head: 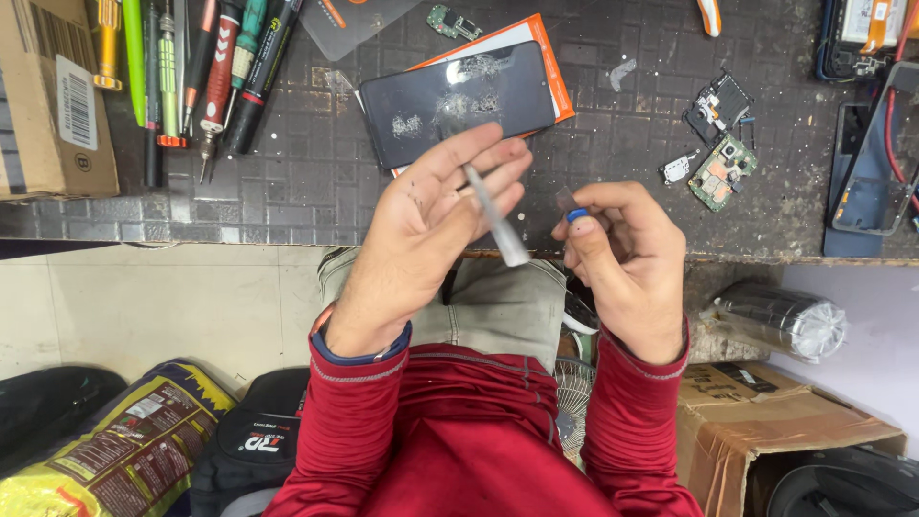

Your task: The person works on a smartphone with a cracked screen, using a blue plastic pry tool to separate the screen from the frame. They apply liquid from a white bottle to the screen edges and spread it with their fingers. The person continues to pry and scrape the screen edges, handling a small metal blade and the pry tool throughout the process.

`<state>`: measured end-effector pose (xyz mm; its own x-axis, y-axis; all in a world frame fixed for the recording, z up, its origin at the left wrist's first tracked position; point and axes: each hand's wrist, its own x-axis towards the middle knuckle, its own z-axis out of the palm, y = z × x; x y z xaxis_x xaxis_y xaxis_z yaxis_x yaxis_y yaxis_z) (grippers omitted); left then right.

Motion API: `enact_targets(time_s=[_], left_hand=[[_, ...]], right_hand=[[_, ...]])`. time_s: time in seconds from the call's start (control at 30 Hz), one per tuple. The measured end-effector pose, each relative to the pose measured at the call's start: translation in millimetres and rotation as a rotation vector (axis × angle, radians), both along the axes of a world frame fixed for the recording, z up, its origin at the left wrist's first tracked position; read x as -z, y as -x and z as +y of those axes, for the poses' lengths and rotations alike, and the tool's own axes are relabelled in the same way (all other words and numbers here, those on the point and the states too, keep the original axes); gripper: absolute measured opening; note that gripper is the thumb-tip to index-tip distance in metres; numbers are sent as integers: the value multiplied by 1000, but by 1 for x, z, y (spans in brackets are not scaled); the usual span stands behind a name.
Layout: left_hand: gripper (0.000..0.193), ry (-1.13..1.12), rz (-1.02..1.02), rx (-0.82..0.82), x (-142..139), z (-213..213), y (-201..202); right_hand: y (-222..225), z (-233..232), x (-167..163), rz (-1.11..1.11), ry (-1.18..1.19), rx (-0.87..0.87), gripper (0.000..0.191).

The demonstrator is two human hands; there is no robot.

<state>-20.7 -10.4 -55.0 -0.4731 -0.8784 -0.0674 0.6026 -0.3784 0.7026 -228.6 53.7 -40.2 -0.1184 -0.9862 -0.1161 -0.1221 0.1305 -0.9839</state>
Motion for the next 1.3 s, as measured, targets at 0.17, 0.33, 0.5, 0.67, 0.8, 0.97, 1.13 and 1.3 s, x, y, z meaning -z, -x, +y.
enact_targets(time_s=[0.17,0.33,0.5,0.67,0.8,0.97,1.13,1.3], left_hand=[[54,-26,-97,27,-1,3,2],[42,-77,-76,54,1,4,6],[27,-138,-269,-105,-1,6,17],[27,-106,-390,-124,-5,8,18],[38,-161,-227,-13,-6,5,18],[43,-236,-156,70,-8,7,19],[41,-235,-102,89,-7,9,24],[39,-227,-94,72,-3,11,27]], right_hand=[[1,1,-4,-71,-15,-9,16],[1,3,-6,-93,-9,14,16],[1,4,-7,-47,-6,15,16],[-3,0,-9,7,21,39,16],[-14,-5,-14,248,156,38,14],[-28,-3,-30,663,312,56,12],[-37,-7,-39,687,342,54,11],[-40,-8,-39,702,341,62,13]])
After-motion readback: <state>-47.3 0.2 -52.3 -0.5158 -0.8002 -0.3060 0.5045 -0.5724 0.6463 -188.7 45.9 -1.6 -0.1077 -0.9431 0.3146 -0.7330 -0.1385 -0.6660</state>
